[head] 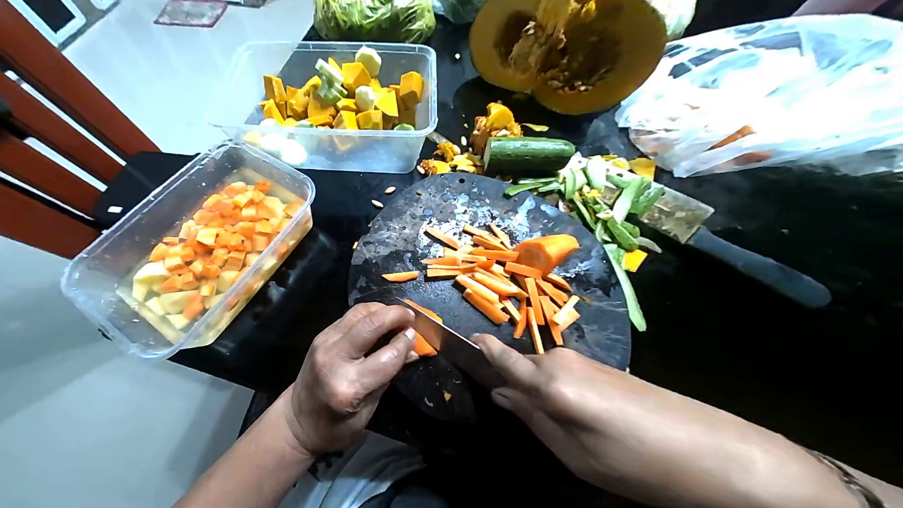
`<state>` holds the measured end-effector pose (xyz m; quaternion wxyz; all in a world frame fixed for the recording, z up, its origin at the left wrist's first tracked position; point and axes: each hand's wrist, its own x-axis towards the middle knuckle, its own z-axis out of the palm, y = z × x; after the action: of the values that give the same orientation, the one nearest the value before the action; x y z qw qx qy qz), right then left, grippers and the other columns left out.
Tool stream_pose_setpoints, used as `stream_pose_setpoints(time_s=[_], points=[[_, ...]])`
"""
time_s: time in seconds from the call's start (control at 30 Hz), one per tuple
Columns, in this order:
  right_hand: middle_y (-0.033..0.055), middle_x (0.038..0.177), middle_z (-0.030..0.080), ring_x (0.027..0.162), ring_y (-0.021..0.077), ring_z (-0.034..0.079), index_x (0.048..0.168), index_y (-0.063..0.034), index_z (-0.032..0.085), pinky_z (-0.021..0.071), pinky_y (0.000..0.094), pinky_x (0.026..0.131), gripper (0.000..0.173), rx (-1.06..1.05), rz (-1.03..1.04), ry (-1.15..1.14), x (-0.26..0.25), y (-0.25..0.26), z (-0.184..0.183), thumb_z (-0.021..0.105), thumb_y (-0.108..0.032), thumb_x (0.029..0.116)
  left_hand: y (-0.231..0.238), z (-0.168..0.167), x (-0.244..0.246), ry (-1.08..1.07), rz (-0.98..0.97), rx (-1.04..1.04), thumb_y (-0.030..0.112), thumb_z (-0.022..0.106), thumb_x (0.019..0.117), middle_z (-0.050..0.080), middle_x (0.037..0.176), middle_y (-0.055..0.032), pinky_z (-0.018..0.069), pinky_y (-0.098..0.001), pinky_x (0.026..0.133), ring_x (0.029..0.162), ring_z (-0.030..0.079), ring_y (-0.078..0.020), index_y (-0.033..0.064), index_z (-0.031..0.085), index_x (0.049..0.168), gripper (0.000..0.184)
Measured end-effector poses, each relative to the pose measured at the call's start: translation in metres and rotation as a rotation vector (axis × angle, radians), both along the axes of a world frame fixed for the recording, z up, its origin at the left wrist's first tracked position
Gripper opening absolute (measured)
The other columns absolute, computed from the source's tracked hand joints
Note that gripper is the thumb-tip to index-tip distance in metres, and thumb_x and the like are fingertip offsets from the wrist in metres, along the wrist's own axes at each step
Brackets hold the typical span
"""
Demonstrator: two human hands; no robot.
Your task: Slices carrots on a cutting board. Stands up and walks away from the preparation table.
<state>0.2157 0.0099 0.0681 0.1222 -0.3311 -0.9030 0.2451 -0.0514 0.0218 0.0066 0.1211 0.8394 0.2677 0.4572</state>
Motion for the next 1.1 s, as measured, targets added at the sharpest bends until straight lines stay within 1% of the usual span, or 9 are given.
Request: stream_pose_setpoints(time_s=[0.1,0.2,0.3,0.47,0.63,0.8,0.9,0.97,1.1], points=[[0.0028,0.06,0.055,0.047,0.0166,0.055,0.13,0.0104,0.058,0.0475,0.0313,0.043,0.045,0.154,-0.068,-0.009,0.012,-0.016,-0.007,0.046,-0.019,0.0985,-0.003,0.001,-0.001,-0.016,-0.009,-0.055,0.006,0.064,0.1002,0.069,0.108,-0.0146,0.0529,-0.0292,0.1,0.111,0.065,-0.0189,-0.001,0.069,0.099,0.009],[0.0044,0.06,0.057,0.044,0.0187,0.054,0.128,0.0097,0.061,0.0438,0.0319,0.04,0.044,0.299,-0.104,-0.037,0.012,-0.023,-0.008,0.044,-0.017,0.0984,-0.005,-0.001,-0.001,-0.051,0.028,-0.086,0.009,0.064,0.1007,0.068,0.11,-0.0111,0.0515,-0.0265,0.1,0.111,0.063,-0.0147,0.0012,0.071,0.107,0.012],[0.0043,0.061,0.057,0.044,0.0187,0.053,0.127,0.007,0.063,0.0406,0.0315,0.038,0.041,0.325,-0.088,-0.034,0.009,-0.024,-0.004,0.044,-0.016,0.0989,-0.007,-0.001,0.001,-0.059,0.071,-0.112,0.007,0.065,0.0992,0.063,0.106,-0.0102,0.0499,-0.0215,0.097,0.105,0.06,-0.011,0.0026,0.074,0.105,0.011],[0.0051,0.061,0.058,0.045,0.0199,0.055,0.128,0.0077,0.062,0.0426,0.0321,0.039,0.042,0.326,-0.043,-0.055,0.005,-0.02,-0.001,0.045,-0.016,0.0986,-0.008,-0.001,0.001,-0.06,0.076,-0.11,0.004,0.063,0.0988,0.064,0.101,-0.0103,0.05,-0.0213,0.094,0.102,0.06,-0.0118,0.0015,0.074,0.103,0.012],[0.0057,0.059,0.056,0.041,0.0209,0.054,0.127,0.0131,0.059,0.0421,0.0326,0.037,0.042,0.37,-0.027,-0.178,-0.006,-0.022,0.005,0.045,-0.013,0.097,-0.008,-0.001,0.004,-0.065,0.079,-0.099,0.002,0.063,0.0983,0.066,0.102,-0.0113,0.0512,-0.022,0.094,0.103,0.062,-0.0126,0.0003,0.074,0.102,0.011],[0.0086,0.062,0.059,0.043,0.0226,0.058,0.131,0.0172,0.055,0.0445,0.0334,0.038,0.052,0.365,0.007,-0.283,-0.027,-0.017,0.008,0.058,-0.003,0.0828,-0.006,-0.002,0.005,-0.08,0.067,-0.075,0.001,0.063,0.0979,0.067,0.103,-0.0113,0.0522,-0.0227,0.095,0.104,0.063,-0.0126,-0.0004,0.072,0.099,0.009],[0.0044,0.057,0.054,0.045,0.0227,0.057,0.133,0.0139,0.055,0.0479,0.0365,0.042,0.048,0.23,-0.013,-0.144,-0.016,-0.015,0.002,0.054,-0.009,0.0912,-0.006,0.0,0.004,-0.079,0.065,-0.085,0.002,0.063,0.0987,0.068,0.103,-0.0106,0.0523,-0.023,0.095,0.104,0.064,-0.012,0.0003,0.073,0.1,0.01],[0.0009,0.055,0.05,0.044,0.0188,0.054,0.134,0.0118,0.055,0.0462,0.0345,0.041,0.047,0.175,-0.029,-0.066,-0.001,-0.02,-0.003,0.051,-0.014,0.0944,-0.006,0.0,0.004,-0.08,0.066,-0.088,0.002,0.063,0.0988,0.068,0.102,-0.0108,0.0526,-0.0229,0.095,0.104,0.064,-0.0121,0.0001,0.073,0.1,0.011],[0.0023,0.056,0.053,0.043,0.0179,0.053,0.133,0.0114,0.058,0.0453,0.0322,0.04,0.047,0.259,-0.06,-0.058,0.009,-0.029,-0.007,0.047,-0.016,0.0971,-0.006,-0.003,0.005,-0.102,0.068,-0.067,0.001,0.062,0.0986,0.068,0.101,-0.0107,0.0527,-0.0231,0.095,0.104,0.064,-0.0124,0.0002,0.074,0.1,0.011]])
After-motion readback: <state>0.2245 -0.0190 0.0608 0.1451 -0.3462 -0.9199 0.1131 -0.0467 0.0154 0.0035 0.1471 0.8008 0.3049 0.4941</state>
